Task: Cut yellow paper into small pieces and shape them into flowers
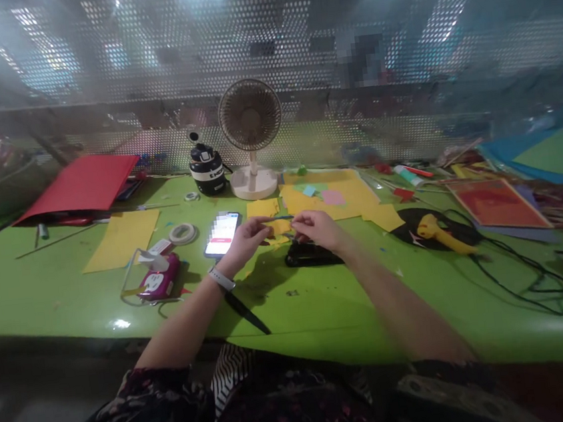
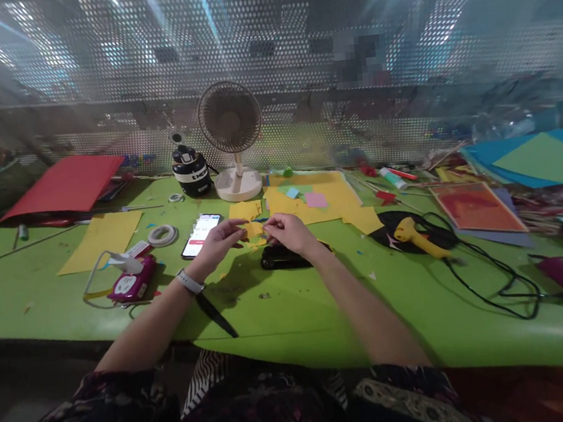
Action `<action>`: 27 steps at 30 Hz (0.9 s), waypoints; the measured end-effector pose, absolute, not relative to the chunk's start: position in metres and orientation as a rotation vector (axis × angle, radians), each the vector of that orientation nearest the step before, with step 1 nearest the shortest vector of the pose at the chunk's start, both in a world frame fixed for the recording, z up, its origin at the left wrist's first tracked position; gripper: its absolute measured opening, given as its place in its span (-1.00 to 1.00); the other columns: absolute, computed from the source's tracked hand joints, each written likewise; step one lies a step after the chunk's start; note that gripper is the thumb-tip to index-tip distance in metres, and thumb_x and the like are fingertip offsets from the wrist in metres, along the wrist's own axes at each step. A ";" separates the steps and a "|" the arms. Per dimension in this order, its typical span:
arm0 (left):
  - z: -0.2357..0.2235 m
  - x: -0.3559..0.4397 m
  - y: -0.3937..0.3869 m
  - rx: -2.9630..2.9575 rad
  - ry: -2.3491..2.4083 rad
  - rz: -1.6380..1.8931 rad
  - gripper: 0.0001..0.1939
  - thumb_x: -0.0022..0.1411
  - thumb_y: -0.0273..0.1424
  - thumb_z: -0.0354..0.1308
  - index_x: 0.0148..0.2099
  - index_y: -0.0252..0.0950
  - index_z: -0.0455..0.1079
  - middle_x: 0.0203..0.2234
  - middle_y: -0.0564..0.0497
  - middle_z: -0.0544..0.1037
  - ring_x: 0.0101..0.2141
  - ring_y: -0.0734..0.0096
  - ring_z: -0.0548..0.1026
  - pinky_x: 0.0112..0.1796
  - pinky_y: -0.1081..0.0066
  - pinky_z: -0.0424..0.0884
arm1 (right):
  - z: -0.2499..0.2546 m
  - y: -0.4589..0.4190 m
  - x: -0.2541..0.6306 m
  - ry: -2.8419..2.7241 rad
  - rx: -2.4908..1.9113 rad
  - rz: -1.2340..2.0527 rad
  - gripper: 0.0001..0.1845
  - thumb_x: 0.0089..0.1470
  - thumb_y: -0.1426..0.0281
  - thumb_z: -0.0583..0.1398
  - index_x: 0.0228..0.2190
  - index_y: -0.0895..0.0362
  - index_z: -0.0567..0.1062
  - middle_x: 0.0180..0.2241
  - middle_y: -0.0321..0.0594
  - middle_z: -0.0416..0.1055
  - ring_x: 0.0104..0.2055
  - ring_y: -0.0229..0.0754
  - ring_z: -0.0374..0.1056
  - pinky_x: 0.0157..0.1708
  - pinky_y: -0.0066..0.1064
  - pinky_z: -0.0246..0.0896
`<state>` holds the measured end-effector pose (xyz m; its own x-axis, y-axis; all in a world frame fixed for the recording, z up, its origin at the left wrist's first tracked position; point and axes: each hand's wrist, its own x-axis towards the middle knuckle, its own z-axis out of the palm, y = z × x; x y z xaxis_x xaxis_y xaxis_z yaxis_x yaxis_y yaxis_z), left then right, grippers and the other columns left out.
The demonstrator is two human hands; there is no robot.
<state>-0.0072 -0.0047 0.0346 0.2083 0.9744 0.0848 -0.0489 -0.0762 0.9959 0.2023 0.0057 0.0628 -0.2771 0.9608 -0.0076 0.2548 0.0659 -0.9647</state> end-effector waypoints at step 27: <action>0.024 -0.003 -0.005 1.014 0.839 1.145 -0.49 -0.01 -0.30 0.43 -0.02 -0.31 0.41 -0.36 0.02 0.59 -0.36 0.46 0.57 -0.33 0.47 0.40 | 0.067 -0.006 0.189 -1.470 -1.132 1.461 -0.84 -0.03 0.35 0.33 -0.45 0.18 0.51 -0.48 -0.33 0.46 -0.48 -0.37 0.37 -0.33 -0.47 0.39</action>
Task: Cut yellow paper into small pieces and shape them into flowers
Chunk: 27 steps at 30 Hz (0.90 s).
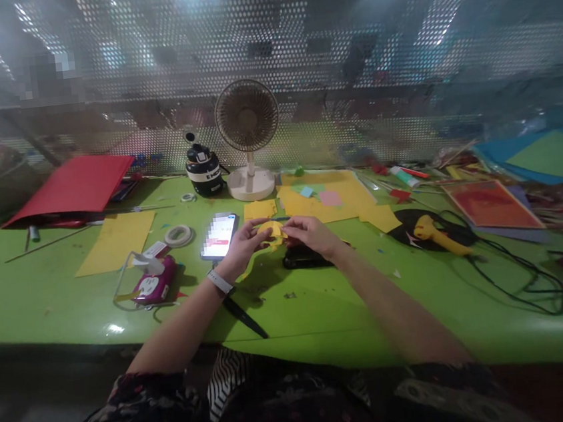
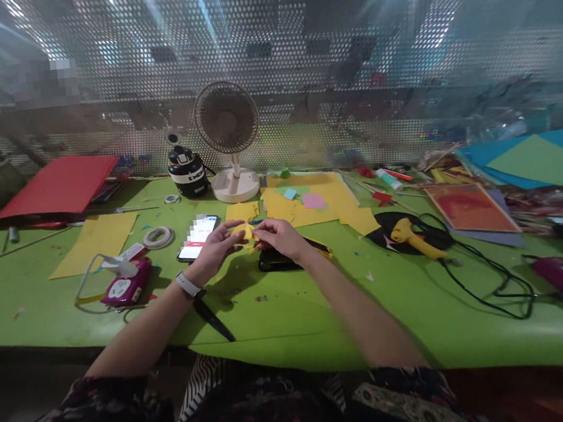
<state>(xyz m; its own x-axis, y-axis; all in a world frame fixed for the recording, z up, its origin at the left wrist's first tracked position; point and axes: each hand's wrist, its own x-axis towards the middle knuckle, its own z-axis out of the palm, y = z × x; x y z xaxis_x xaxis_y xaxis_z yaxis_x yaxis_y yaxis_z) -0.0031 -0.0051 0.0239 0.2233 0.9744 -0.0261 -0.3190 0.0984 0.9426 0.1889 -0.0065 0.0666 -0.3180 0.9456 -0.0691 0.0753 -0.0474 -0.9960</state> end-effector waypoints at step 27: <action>0.025 -0.002 -0.008 1.084 0.871 1.172 -0.48 0.00 -0.28 0.43 -0.01 -0.33 0.40 -0.39 0.02 0.59 -0.37 0.45 0.56 -0.30 0.43 0.41 | 0.066 -0.006 0.189 -1.479 -1.170 1.441 -0.87 -0.05 0.39 0.33 -0.46 0.17 0.50 -0.50 -0.33 0.46 -0.47 -0.35 0.37 -0.34 -0.47 0.38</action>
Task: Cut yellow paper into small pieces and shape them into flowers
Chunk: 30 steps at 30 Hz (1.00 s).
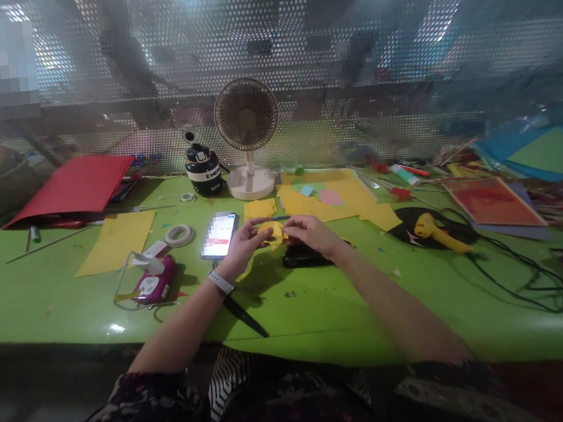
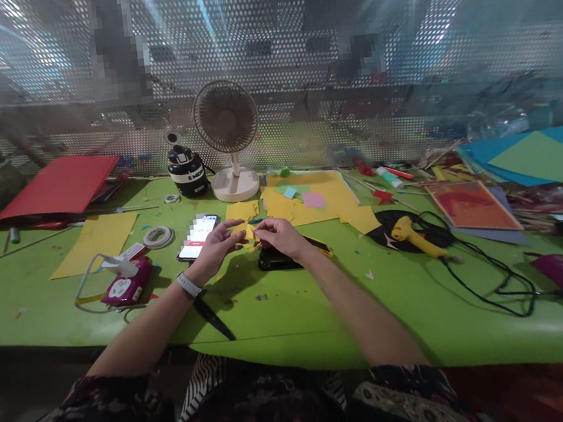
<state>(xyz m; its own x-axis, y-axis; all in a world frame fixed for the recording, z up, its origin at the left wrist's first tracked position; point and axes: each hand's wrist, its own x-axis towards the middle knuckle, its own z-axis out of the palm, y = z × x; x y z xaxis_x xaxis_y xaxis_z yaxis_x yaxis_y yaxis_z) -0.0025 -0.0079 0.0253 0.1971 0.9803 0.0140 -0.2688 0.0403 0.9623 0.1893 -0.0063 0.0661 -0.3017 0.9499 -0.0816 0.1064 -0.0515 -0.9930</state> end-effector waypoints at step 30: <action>0.026 -0.001 -0.008 1.078 0.882 1.156 -0.49 -0.01 -0.27 0.43 -0.03 -0.32 0.41 -0.39 0.03 0.59 -0.39 0.47 0.57 -0.34 0.47 0.40 | 0.063 -0.003 0.189 -1.430 -1.151 1.498 -0.88 -0.02 0.39 0.32 -0.49 0.17 0.50 -0.48 -0.33 0.46 -0.45 -0.36 0.36 -0.32 -0.47 0.38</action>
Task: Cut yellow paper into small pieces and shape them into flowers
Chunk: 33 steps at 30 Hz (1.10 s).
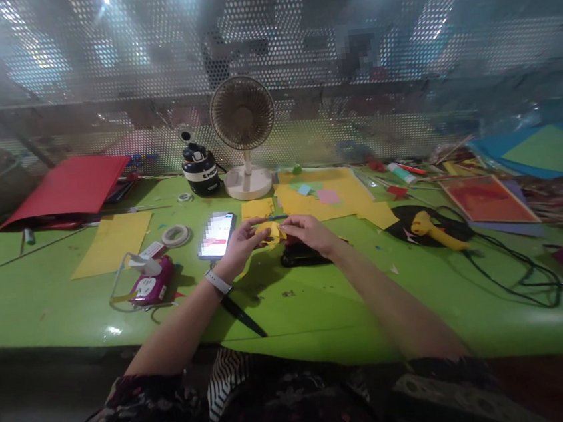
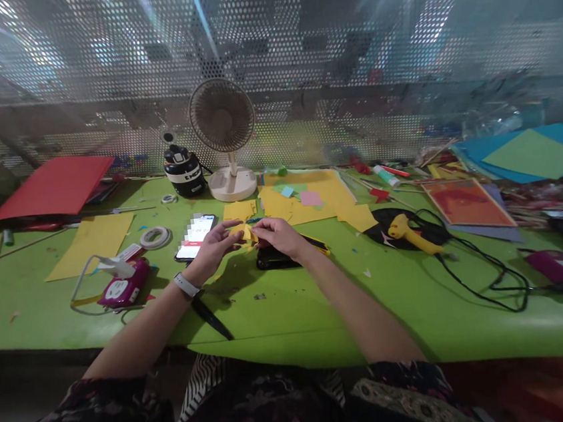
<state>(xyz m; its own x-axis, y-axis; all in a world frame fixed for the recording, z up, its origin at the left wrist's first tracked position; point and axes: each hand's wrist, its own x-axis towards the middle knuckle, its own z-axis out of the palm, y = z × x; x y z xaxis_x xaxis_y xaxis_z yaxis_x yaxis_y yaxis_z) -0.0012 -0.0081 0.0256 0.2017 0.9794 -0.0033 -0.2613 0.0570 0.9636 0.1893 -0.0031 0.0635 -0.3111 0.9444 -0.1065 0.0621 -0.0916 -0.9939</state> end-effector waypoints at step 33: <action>0.026 0.000 -0.007 1.112 0.902 1.157 -0.43 -0.06 -0.23 0.45 -0.03 -0.34 0.39 -0.43 0.06 0.58 -0.39 0.46 0.57 -0.35 0.48 0.39 | 0.064 -0.005 0.189 -1.467 -1.144 1.468 -0.85 -0.04 0.35 0.32 -0.48 0.17 0.49 -0.52 -0.36 0.42 -0.48 -0.37 0.32 -0.32 -0.46 0.36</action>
